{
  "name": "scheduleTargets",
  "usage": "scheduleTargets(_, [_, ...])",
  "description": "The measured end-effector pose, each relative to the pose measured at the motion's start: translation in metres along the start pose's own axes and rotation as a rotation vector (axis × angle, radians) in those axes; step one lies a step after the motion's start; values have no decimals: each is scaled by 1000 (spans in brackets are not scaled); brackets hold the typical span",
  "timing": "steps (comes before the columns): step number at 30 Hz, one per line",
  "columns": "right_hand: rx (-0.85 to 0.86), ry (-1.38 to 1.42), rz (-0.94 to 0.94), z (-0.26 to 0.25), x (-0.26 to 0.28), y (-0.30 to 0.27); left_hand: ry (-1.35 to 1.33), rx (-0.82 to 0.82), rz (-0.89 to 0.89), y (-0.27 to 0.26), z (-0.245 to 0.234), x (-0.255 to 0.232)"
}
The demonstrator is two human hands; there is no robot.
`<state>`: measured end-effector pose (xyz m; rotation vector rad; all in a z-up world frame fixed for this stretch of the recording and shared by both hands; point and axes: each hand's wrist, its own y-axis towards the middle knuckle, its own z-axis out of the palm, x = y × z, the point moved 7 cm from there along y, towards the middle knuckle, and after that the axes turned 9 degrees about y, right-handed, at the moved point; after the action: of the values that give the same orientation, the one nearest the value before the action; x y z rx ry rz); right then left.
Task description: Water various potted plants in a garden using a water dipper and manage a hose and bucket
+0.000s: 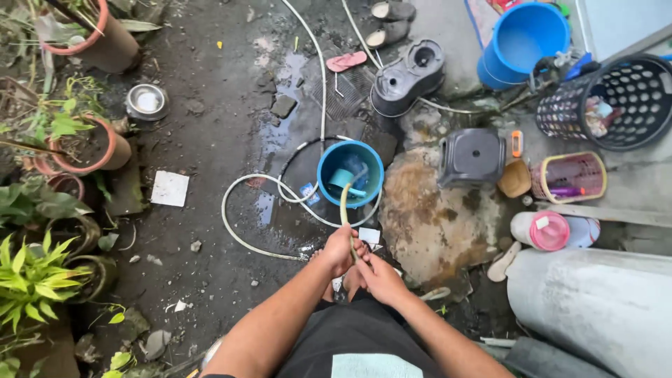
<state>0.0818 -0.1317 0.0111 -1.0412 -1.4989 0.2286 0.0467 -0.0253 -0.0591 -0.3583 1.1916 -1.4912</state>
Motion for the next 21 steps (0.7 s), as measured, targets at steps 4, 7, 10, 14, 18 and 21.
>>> scheduleTargets(4, [80,-43,87,-17,17,-13,146,-63,-60,25,-11,26])
scheduleTargets(7, [48,-238,68,-31,32,-18,225,-121,-69,34,-17,32])
scheduleTargets(10, [49,-257,24,-43,29,-15,290,-164,-70,48,-20,38])
scheduleTargets(14, [43,-322,-52,-54,24,-7,299,-162,-92,34,-3,25])
scheduleTargets(18, [57,-356,-58,-61,22,3,436,-177,20,35,6,14])
scheduleTargets(21, [48,-345,-48,-64,22,-2,476,-225,66,26,11,11])
